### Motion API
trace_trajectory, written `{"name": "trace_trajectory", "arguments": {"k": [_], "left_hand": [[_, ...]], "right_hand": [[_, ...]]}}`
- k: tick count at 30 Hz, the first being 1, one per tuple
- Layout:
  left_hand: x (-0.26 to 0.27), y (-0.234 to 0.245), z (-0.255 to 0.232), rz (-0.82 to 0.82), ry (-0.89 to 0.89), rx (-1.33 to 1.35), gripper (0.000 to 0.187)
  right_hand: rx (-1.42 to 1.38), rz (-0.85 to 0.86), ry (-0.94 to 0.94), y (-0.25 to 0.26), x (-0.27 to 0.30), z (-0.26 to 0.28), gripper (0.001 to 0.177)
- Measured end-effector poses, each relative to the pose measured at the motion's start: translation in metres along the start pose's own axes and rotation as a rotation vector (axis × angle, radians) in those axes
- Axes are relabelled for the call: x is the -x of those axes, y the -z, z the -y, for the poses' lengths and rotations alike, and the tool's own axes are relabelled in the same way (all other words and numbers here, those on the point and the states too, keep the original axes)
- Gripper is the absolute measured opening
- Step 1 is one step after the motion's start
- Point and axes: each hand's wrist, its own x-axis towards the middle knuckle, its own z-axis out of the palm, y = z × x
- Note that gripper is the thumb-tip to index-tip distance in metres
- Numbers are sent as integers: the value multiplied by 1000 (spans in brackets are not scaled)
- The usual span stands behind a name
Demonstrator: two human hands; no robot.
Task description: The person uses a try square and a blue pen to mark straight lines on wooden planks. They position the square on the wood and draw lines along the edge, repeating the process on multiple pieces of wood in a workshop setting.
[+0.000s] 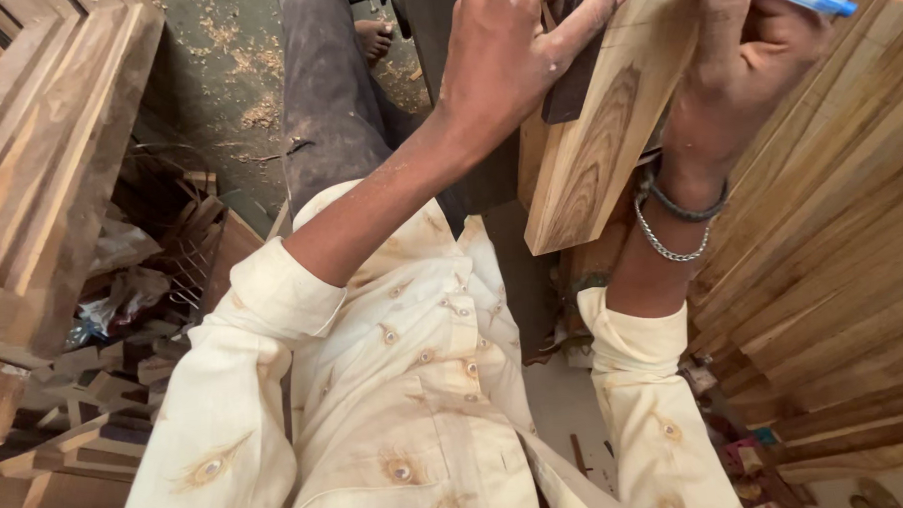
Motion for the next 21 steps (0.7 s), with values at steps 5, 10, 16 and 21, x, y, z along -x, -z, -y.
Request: {"name": "trace_trajectory", "arguments": {"k": [5, 10, 16, 21], "left_hand": [[-7, 7, -8, 45, 91, 30, 35], [-8, 10, -12, 63, 111, 76, 32], [-12, 6, -12, 53, 97, 41, 36], [-14, 8, -17, 79, 143, 73, 35]], "right_hand": [[-42, 31, 8, 14, -7, -6, 21], [-8, 81, -15, 17, -1, -10, 16], [119, 63, 41, 61, -19, -28, 19], [184, -40, 53, 62, -14, -16, 18]]}}
